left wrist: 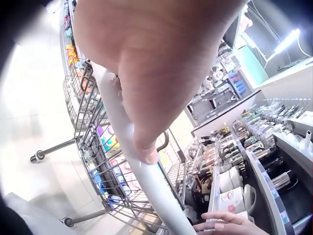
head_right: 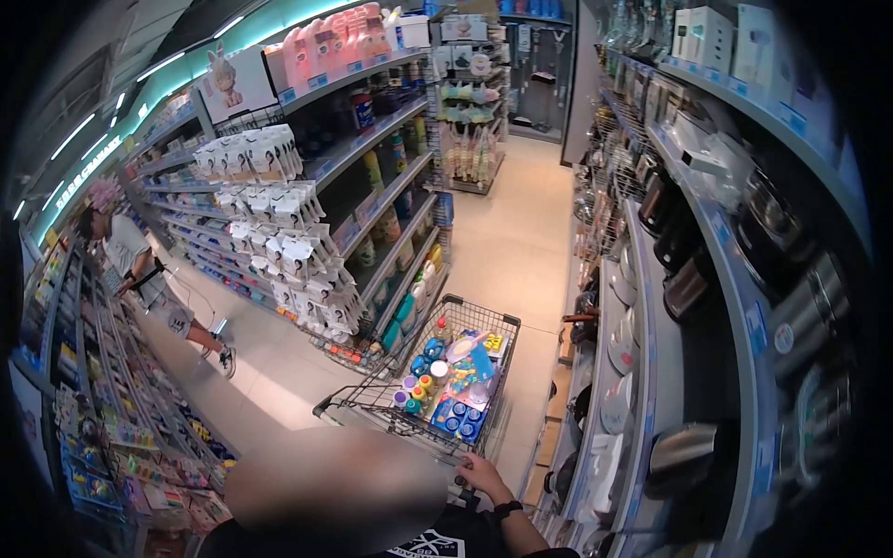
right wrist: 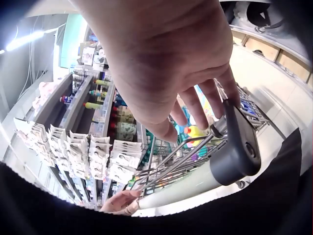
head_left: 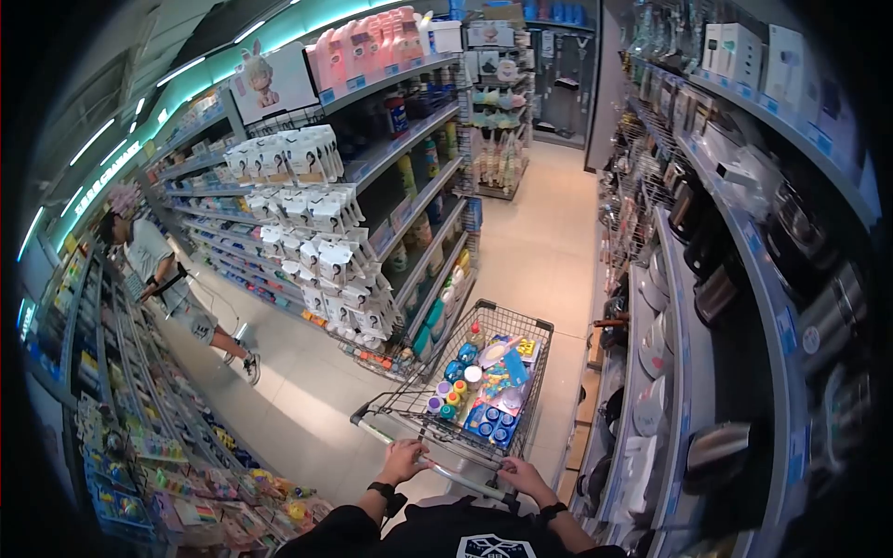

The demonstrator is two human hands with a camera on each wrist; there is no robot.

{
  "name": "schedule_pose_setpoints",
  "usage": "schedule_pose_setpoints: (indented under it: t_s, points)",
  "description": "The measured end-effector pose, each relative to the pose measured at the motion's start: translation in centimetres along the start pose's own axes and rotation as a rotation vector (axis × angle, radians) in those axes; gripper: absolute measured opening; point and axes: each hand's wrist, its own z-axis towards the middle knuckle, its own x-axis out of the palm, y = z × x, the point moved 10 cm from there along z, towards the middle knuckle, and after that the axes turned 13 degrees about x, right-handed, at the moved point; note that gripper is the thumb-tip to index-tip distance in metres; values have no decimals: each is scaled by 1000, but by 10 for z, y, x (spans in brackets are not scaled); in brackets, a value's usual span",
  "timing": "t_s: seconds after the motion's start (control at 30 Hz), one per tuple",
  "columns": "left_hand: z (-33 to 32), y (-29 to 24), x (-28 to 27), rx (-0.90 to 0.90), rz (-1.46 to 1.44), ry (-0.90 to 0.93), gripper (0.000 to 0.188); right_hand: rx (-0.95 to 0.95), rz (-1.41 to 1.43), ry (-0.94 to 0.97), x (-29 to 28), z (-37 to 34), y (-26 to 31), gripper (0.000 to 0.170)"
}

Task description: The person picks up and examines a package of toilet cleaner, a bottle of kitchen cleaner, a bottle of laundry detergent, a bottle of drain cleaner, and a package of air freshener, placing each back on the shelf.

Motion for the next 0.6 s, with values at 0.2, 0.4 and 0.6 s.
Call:
schedule_pose_setpoints:
  t_s: [0.2,0.4,0.6]
  points:
    - [78,24,16,-131,76,103,51,-39,-165,41,-53,40,36,47]
    - [165,38,27,-117,50,127,47,-144,-323,52,-90,100,101,38]
    - [249,45,35,-119,-79,145,45,-207,-417,66,-119,177,153,35]
